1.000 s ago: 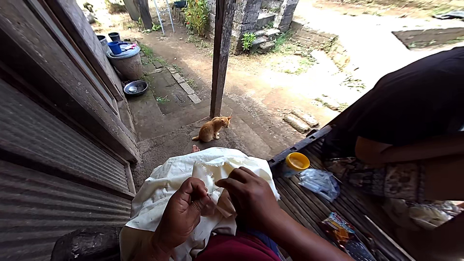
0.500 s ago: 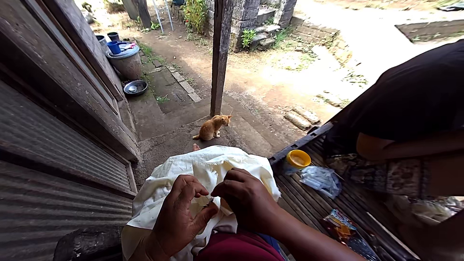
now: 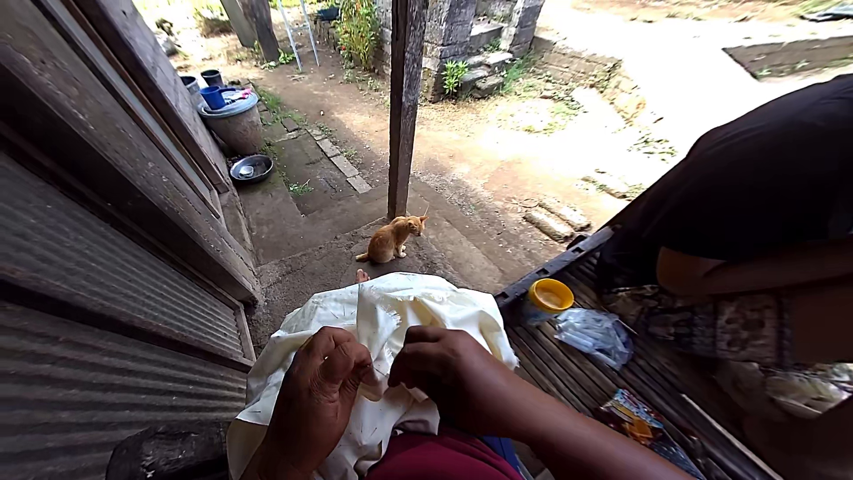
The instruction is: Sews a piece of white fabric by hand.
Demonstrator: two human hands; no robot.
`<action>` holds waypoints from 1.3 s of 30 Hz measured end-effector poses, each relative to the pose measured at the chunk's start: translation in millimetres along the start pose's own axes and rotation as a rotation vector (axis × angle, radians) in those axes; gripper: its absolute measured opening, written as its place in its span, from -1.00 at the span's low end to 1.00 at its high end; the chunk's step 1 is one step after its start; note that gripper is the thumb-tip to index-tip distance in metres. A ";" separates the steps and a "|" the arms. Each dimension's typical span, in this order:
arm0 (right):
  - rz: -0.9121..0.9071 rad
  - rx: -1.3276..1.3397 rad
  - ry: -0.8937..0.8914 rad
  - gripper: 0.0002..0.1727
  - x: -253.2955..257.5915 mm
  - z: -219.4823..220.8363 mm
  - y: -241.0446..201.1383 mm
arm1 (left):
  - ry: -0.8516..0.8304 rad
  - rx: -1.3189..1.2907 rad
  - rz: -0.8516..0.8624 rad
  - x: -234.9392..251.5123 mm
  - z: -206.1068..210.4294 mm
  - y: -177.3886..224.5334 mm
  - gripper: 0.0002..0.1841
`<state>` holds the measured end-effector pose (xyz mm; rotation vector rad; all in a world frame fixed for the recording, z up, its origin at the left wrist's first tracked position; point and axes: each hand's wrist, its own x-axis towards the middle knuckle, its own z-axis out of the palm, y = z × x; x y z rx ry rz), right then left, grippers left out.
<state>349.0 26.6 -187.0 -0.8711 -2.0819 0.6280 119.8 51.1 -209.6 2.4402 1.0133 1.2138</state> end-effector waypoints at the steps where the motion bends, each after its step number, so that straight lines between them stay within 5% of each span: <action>1: 0.060 0.060 -0.031 -0.86 2.4 -6.0 -4.3 | -0.006 0.030 0.020 0.7 -2.6 0.0 -0.72; 3: 0.110 0.113 -0.113 -0.88 7.8 -22.0 -12.8 | -0.015 0.084 0.052 3.6 -7.4 0.5 -0.71; 6: -0.059 -0.063 -0.141 -0.80 10.9 -37.1 -22.0 | -0.052 0.116 0.111 9.3 -13.2 4.0 -0.71; 14: -0.165 -0.587 -0.006 -0.80 12.6 -21.2 -15.3 | -0.185 0.043 0.182 15.0 -12.5 9.6 -0.77; 18: -0.118 -0.579 0.030 -0.85 7.4 -15.6 -4.9 | -0.140 -0.002 0.078 10.4 -2.2 12.3 -0.88; 26: -0.091 -0.549 0.134 -0.84 2.2 -13.7 -5.8 | -0.096 -0.279 -0.020 16.7 1.9 16.8 -0.66; 29: -0.081 -0.554 0.143 -0.84 -0.5 -13.1 -6.5 | -0.078 -0.223 -0.016 17.5 4.6 17.8 -0.44; 39: -0.001 -0.642 0.138 -0.84 -1.9 -7.7 -13.2 | -0.018 0.073 0.014 15.8 13.8 24.6 -0.58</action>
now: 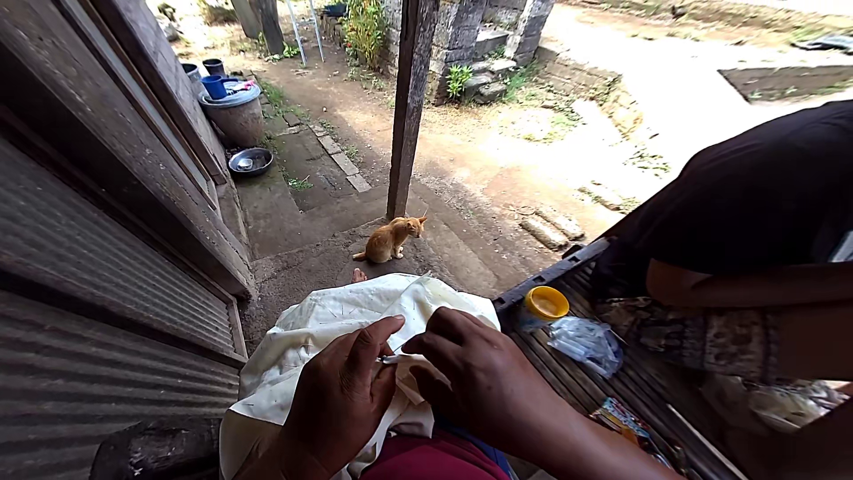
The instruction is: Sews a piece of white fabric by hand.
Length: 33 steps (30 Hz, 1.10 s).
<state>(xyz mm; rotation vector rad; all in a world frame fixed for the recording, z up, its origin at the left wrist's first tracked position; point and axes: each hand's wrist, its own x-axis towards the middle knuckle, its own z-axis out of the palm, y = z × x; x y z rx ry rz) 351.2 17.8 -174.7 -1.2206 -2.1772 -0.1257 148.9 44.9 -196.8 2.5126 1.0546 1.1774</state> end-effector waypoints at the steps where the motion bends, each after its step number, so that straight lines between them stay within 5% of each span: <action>1: 0.003 -0.014 0.004 -0.83 0.9 -0.2 -1.6 | 0.000 0.017 0.013 0.4 0.1 0.8 -0.58; 12: 0.002 0.001 0.041 -0.86 5.4 6.7 -4.4 | -0.039 -0.005 0.002 0.6 1.8 0.1 -0.51; 19: 0.034 0.262 0.020 -0.91 3.2 5.9 2.4 | -0.437 -0.870 -0.095 6.2 2.4 -16.2 -0.25; 27: 0.060 0.414 0.029 -0.93 -2.3 7.8 12.9 | -0.609 -1.318 -0.276 2.8 12.1 -26.7 -0.78; 33: 0.057 0.422 0.103 -0.93 -6.6 18.3 15.0 | -0.577 -1.388 -0.399 1.3 14.0 -23.8 -0.90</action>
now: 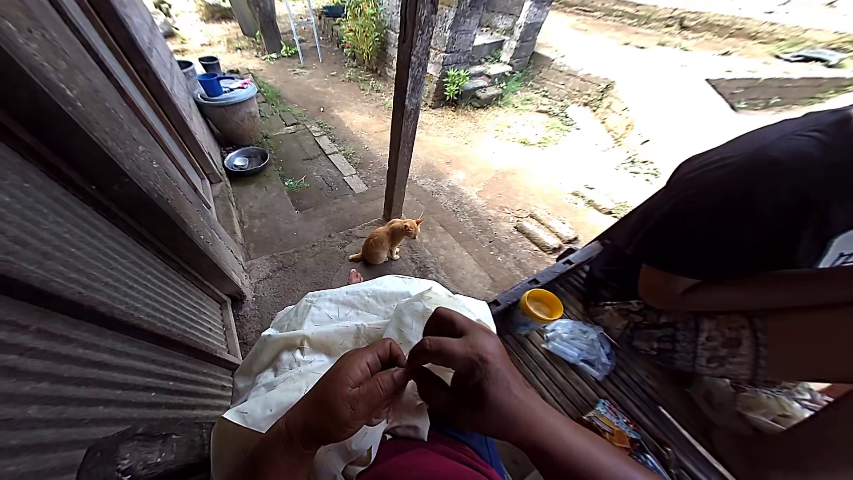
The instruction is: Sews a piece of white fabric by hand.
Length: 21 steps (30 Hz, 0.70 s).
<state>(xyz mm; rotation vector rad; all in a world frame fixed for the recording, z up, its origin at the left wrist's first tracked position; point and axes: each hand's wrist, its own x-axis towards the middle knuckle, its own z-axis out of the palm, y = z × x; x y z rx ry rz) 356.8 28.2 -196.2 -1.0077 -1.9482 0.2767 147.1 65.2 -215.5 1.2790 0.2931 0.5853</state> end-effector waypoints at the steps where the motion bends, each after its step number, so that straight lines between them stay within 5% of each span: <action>1: -0.008 0.011 0.001 -0.93 -0.5 0.6 1.4 | 0.007 -0.022 -0.013 -0.2 0.4 0.2 -0.90; 13: -0.269 0.178 -0.090 -0.89 1.1 -4.1 22.6 | -0.067 0.052 -0.031 -4.2 -3.3 4.8 -0.87; 21: -0.230 -0.025 -0.054 -0.82 -6.6 3.6 21.7 | 0.213 0.458 0.055 -4.8 10.5 0.2 -0.89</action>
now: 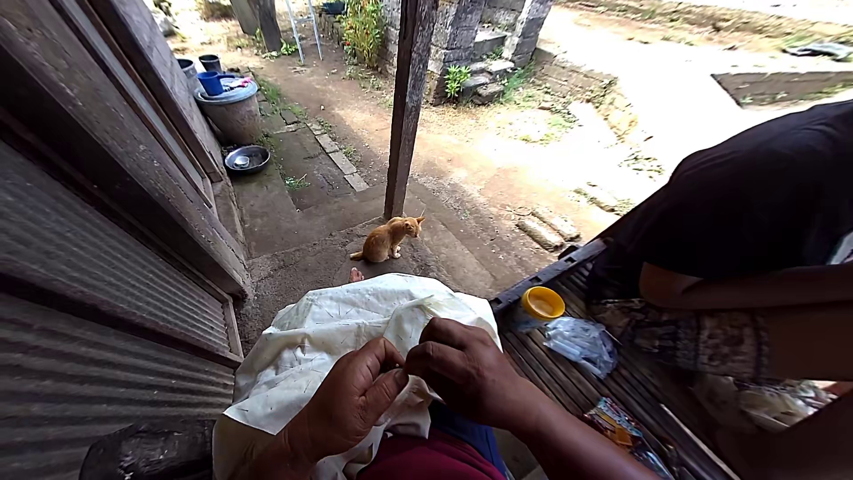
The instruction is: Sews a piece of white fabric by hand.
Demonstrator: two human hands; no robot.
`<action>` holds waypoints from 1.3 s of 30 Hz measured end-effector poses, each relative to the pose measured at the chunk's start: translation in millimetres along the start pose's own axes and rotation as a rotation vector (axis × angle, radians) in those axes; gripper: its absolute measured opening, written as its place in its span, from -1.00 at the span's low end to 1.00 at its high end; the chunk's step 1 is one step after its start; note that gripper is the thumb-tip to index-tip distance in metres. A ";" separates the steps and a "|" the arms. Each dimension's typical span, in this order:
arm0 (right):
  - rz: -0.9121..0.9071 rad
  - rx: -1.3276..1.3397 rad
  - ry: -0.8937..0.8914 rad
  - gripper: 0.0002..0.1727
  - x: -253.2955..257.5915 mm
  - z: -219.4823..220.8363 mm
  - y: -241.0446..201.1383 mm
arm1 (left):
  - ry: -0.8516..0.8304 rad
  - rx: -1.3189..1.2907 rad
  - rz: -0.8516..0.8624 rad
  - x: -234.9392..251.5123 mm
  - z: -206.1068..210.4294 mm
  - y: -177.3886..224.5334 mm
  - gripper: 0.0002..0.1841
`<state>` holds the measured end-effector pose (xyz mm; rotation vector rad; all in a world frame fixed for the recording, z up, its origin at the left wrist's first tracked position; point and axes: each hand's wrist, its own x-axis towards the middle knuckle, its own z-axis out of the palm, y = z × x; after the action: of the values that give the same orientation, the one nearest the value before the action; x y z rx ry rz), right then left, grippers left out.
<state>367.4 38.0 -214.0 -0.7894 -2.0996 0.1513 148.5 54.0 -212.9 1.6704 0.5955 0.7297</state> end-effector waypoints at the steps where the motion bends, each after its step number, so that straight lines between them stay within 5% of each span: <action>1: 0.006 -0.003 0.006 -0.82 -0.6 0.8 -0.2 | 0.023 -0.012 -0.002 -0.4 1.7 0.0 -0.90; 8: 0.277 0.120 -0.042 -0.81 -5.7 -0.5 8.2 | 0.297 0.109 0.128 -3.8 -3.3 -8.1 -0.86; 11: 0.154 0.117 -0.240 -0.85 -4.8 -8.0 4.3 | 0.391 0.304 0.171 -4.5 -1.1 -8.7 -0.84; 14: 0.015 0.207 -0.228 -0.83 6.1 -11.7 -4.8 | 0.285 0.386 0.208 -6.1 4.8 -6.4 -0.77; 18: 0.239 0.059 -0.229 -0.87 6.9 -4.4 -0.6 | 0.300 0.412 0.271 -4.3 5.4 -3.2 -0.83; 22: -0.033 0.229 -0.282 -0.84 8.7 -11.6 -2.7 | 0.328 0.440 0.283 -5.3 2.1 -4.1 -0.78; 27: 0.204 -0.010 -0.224 -0.85 8.7 -6.8 -2.7 | 0.324 0.417 0.295 -3.8 4.3 -4.2 -0.82; 31: -0.010 0.182 -0.245 -0.85 11.9 -14.0 -6.3 | 0.308 0.439 0.310 -3.2 4.2 -5.9 -0.73; 35: 0.233 -0.056 -0.205 -0.85 10.6 -7.8 -4.5 | 0.311 0.425 0.338 -1.9 5.1 -5.2 -0.81; 39: 0.005 0.148 -0.264 -0.85 12.1 -13.8 -8.1 | 0.374 0.525 0.374 -0.7 4.8 -8.1 -0.79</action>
<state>369.0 36.3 -194.1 -0.7169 -2.3015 0.4294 151.5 52.0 -221.6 2.1823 0.7939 1.2529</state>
